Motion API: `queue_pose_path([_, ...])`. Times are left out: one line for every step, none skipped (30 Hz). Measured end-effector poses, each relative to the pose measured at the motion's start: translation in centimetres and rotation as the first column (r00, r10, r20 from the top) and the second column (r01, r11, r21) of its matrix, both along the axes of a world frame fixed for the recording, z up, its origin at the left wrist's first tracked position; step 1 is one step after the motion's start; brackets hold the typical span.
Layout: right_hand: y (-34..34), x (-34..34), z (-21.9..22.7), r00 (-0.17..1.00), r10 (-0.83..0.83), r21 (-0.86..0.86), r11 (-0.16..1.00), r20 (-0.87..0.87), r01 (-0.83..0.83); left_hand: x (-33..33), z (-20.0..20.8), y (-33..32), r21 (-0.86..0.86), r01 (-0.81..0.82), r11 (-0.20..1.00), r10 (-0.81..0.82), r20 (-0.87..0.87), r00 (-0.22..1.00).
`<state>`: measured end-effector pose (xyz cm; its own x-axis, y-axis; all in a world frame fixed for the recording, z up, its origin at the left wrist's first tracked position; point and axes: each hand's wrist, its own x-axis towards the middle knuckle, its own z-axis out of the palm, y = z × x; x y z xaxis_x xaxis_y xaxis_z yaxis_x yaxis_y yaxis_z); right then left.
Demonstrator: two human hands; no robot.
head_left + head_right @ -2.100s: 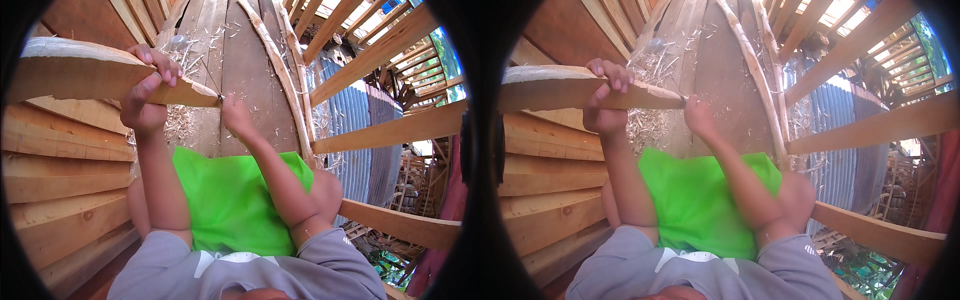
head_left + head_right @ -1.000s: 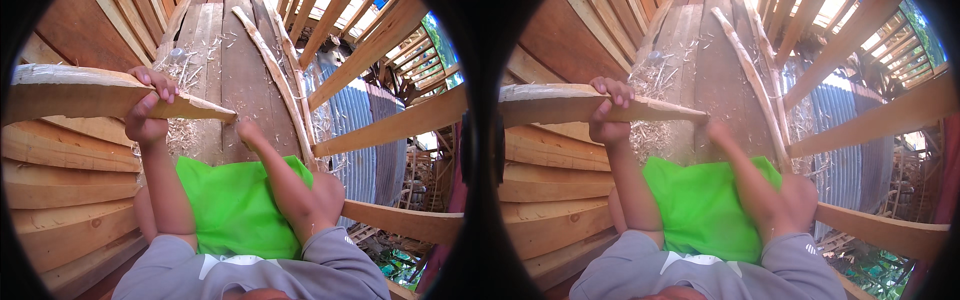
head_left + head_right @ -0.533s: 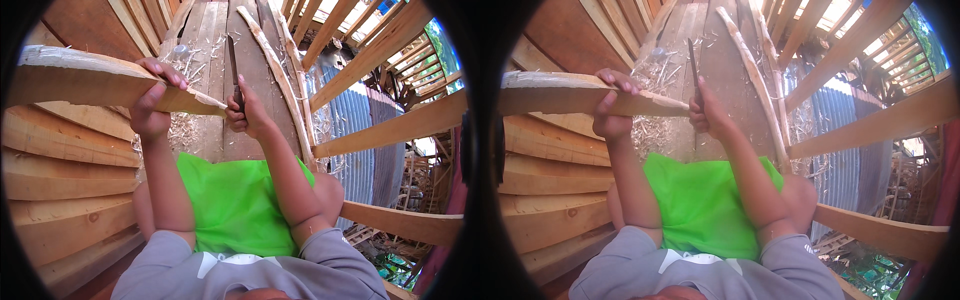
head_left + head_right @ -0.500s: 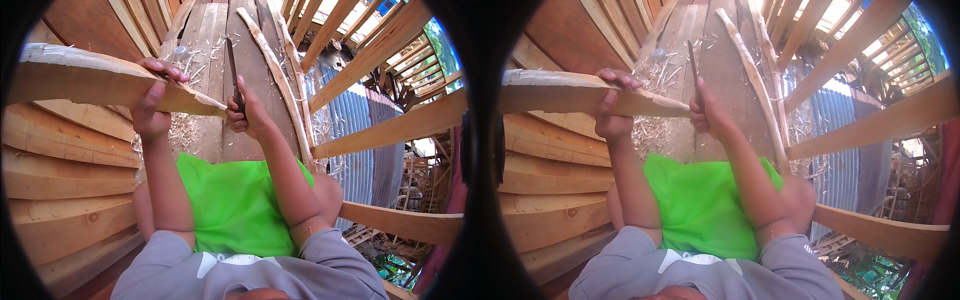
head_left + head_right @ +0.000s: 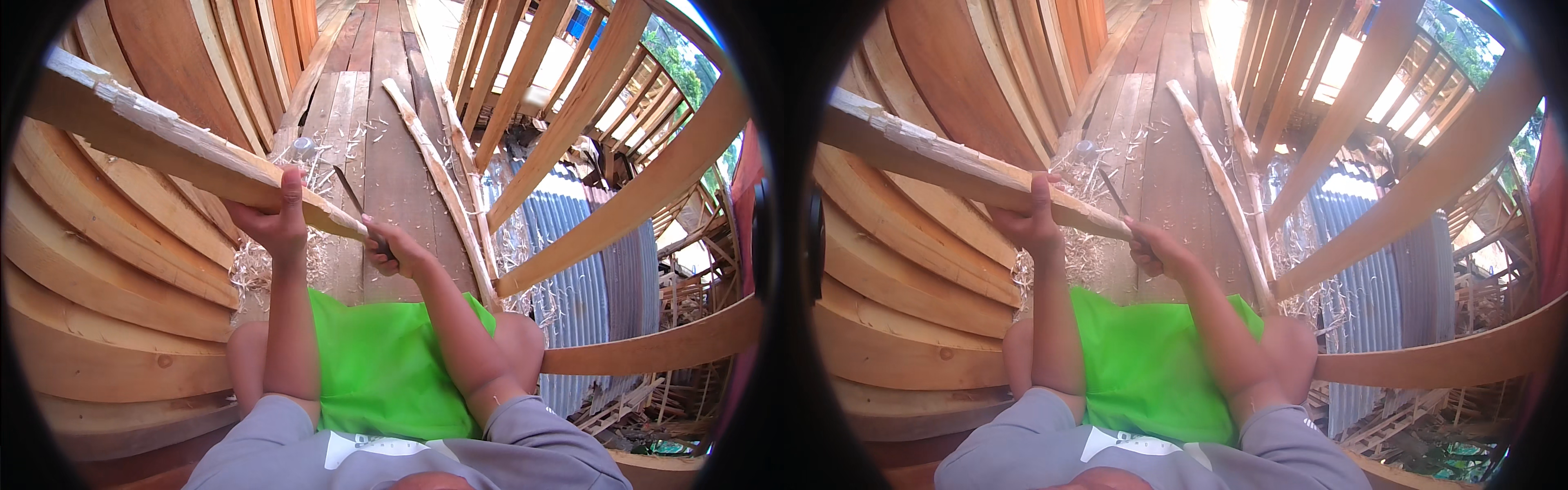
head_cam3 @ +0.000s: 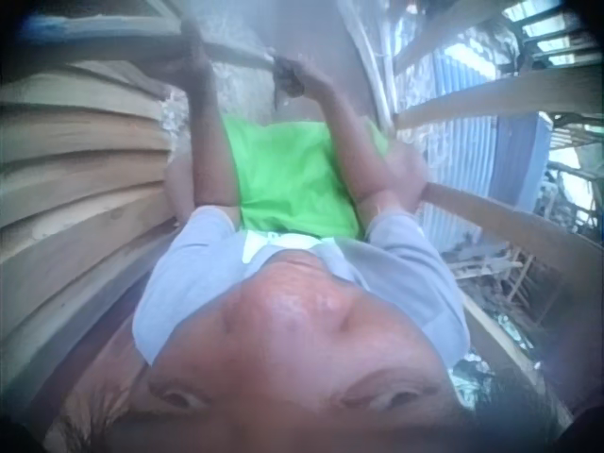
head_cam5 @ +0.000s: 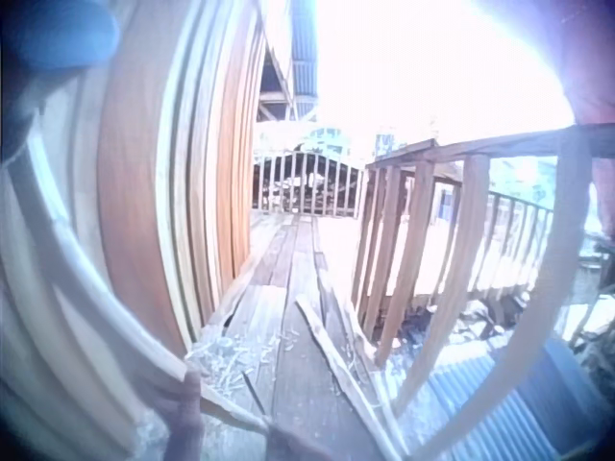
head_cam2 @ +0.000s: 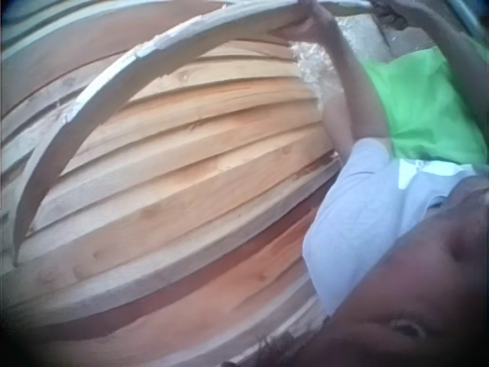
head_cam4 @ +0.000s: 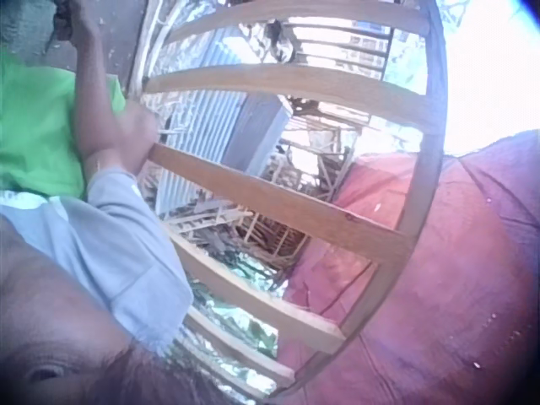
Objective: The person sits on a wooden floor and uses a knife to carve a long piece of wood, removing thin shavings. The person holds the wood with the left hand and shaves it with the right hand, occasionally adjusting the wood's position.
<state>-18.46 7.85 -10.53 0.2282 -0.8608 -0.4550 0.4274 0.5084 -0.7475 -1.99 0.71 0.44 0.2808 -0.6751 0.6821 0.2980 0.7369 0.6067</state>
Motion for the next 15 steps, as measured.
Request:
queue_pose_path([0.1, 0.4, -1.2, 0.999, 0.023, -0.041, 0.999, -0.036, -0.025, 0.2, 0.6, 0.5, 0.077, -0.027, 0.997, 0.023, 0.047, 0.999])
queue_pose_path([0.2, 0.9, -1.3, 0.996, 0.043, -0.077, 0.996, -0.074, -0.049, 0.3, 1.2, 1.2, 0.188, 0.08, 0.979, -0.072, -0.049, 0.996])
queue_pose_path([0.5, 1.1, -1.3, 0.986, 0.028, -0.093, 0.995, -0.167, -0.044, 0.5, 1.3, 1.2, 0.194, 0.116, 0.974, -0.114, -0.021, 0.993])
queue_pose_path([0.8, 1.8, -0.8, 0.967, 0.019, -0.105, 0.993, -0.255, -0.047, 1.3, 1.3, 1.1, 0.204, 0.143, 0.969, -0.148, 0.01, 0.989])
queue_pose_path([1.1, 2.4, -0.1, 0.94, 0.006, -0.118, 0.992, -0.341, -0.05, 1.7, 1.5, 0.9, 0.214, 0.17, 0.962, -0.182, 0.04, 0.982])
queue_pose_path([1.4, 2.6, 0.5, 0.926, 0.009, -0.119, 0.991, -0.377, -0.058, 1.8, 1.6, 0.9, 0.18, 0.201, 0.963, -0.205, 0.005, 0.979])
queue_pose_path([1.7, 2.5, 0.7, 0.9, 0.012, -0.117, 0.991, -0.437, -0.07, 1.8, 1.6, 0.9, 0.159, 0.233, 0.959, -0.234, -0.01, 0.972])
queue_pose_path([2.0, 2.3, 0.9, 0.869, 0.015, -0.113, 0.99, -0.495, -0.081, 1.9, 1.6, 1.1, 0.137, 0.264, 0.955, -0.263, -0.023, 0.965])
queue_pose_path([2.1, 2.0, 1.2, 0.834, 0.017, -0.11, 0.99, -0.551, -0.092, 2.0, 1.7, 1.2, 0.114, 0.293, 0.949, -0.291, -0.036, 0.956])
queue_pose_path([2.5, 1.9, 1.9, 0.843, -0.007, -0.096, 0.994, -0.538, -0.053, 2.2, 1.8, 1.4, 0.091, 0.32, 0.943, -0.319, -0.018, 0.947])
queue_pose_path([3.0, 1.9, 2.6, 0.85, -0.031, -0.082, 0.997, -0.525, -0.014, 2.3, 2.1, 1.5, 0.085, 0.35, 0.933, -0.351, -0.011, 0.936])
queue_pose_path([3.4, 1.7, 3.2, 0.857, -0.056, -0.068, 0.997, -0.513, 0.024, 2.4, 2.4, 1.7, 0.08, 0.38, 0.922, -0.381, -0.004, 0.925])
queue_pose_path([3.8, 1.5, 3.2, 0.889, -0.124, -0.066, 0.992, -0.44, 0.106, 2.6, 2.7, 2.0, 0.08, 0.404, 0.911, -0.406, 0.011, 0.914])
queue_pose_path([4.1, 1.3, 2.9, 0.911, -0.193, -0.058, 0.981, -0.366, 0.185, 2.6, 2.9, 2.1, 0.069, 0.403, 0.912, -0.406, 0.038, 0.913])
queue_pose_path([4.3, 0.9, 2.6, 0.921, -0.262, -0.042, 0.964, -0.289, 0.261, 2.4, 3.1, 2.1, 0.058, 0.402, 0.914, -0.405, 0.065, 0.912])
